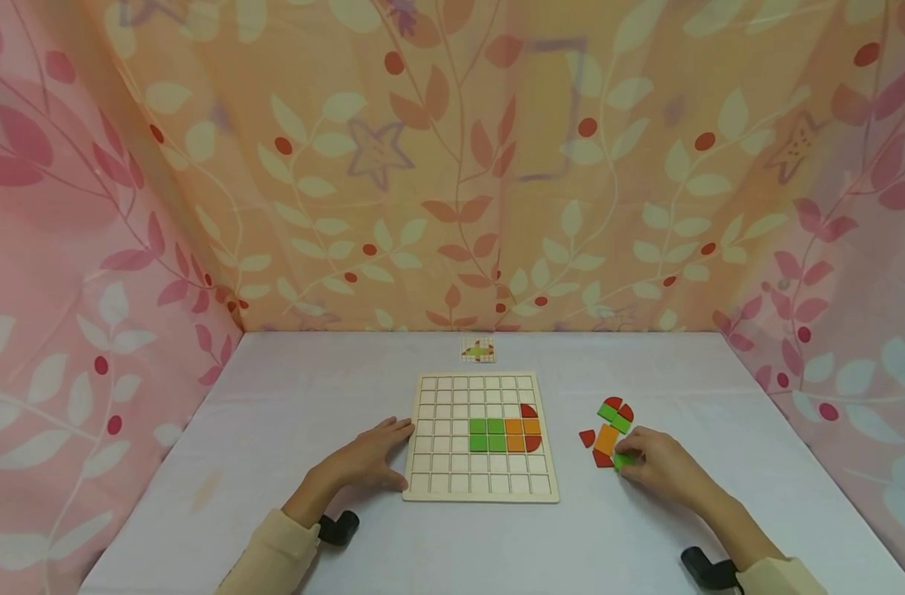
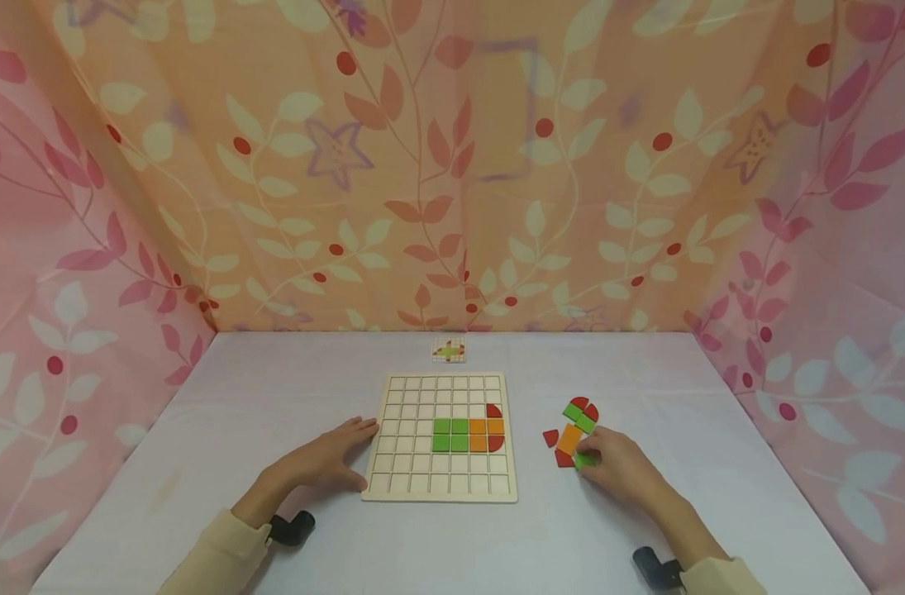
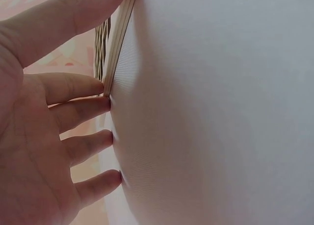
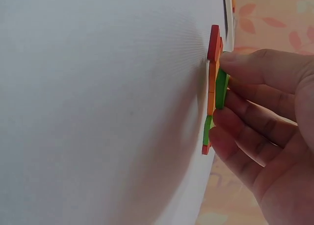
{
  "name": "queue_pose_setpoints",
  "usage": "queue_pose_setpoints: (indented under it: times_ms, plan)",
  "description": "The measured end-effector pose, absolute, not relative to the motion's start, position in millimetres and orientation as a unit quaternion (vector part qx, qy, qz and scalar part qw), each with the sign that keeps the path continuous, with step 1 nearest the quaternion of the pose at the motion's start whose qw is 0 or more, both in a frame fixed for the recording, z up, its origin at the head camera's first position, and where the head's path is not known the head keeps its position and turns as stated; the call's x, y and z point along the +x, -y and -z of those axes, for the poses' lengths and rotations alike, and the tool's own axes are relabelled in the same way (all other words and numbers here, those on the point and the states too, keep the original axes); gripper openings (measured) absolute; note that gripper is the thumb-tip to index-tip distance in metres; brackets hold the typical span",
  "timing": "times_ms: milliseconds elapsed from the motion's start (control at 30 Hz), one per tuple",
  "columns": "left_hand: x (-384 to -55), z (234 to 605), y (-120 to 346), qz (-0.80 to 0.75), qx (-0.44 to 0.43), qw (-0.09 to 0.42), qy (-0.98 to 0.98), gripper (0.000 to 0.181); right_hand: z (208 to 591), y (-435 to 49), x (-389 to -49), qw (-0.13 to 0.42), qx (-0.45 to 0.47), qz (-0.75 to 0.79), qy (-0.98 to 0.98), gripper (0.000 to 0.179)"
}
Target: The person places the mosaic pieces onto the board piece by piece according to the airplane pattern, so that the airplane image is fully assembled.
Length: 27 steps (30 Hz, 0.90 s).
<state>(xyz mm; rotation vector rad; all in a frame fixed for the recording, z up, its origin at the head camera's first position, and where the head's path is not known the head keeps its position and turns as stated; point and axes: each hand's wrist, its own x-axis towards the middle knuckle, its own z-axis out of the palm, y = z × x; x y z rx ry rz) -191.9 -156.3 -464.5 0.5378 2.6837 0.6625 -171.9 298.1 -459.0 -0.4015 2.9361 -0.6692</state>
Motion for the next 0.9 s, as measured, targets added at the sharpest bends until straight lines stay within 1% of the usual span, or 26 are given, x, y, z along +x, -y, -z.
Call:
queue_pose_setpoints:
  times_ms: [233,600,900]
  plan:
    - [-193.2,464.1,155.4,-0.228,0.186,0.167,-0.941,0.090,461.6,-292.8,-174.8,0.028,-0.119,0.225,-0.967,0.021]
    - [-192.4,464.1,156.4,-0.230,0.188,0.167,-0.940,0.090,459.4,-277.8,-180.5,-0.011,-0.133,0.232,-0.963,0.018]
    - [-193.9,465.5,156.8,-0.227,0.188,0.170,-0.940,0.089,453.0,-261.9,-190.4,-0.016,-0.146,0.238,-0.960,0.025]
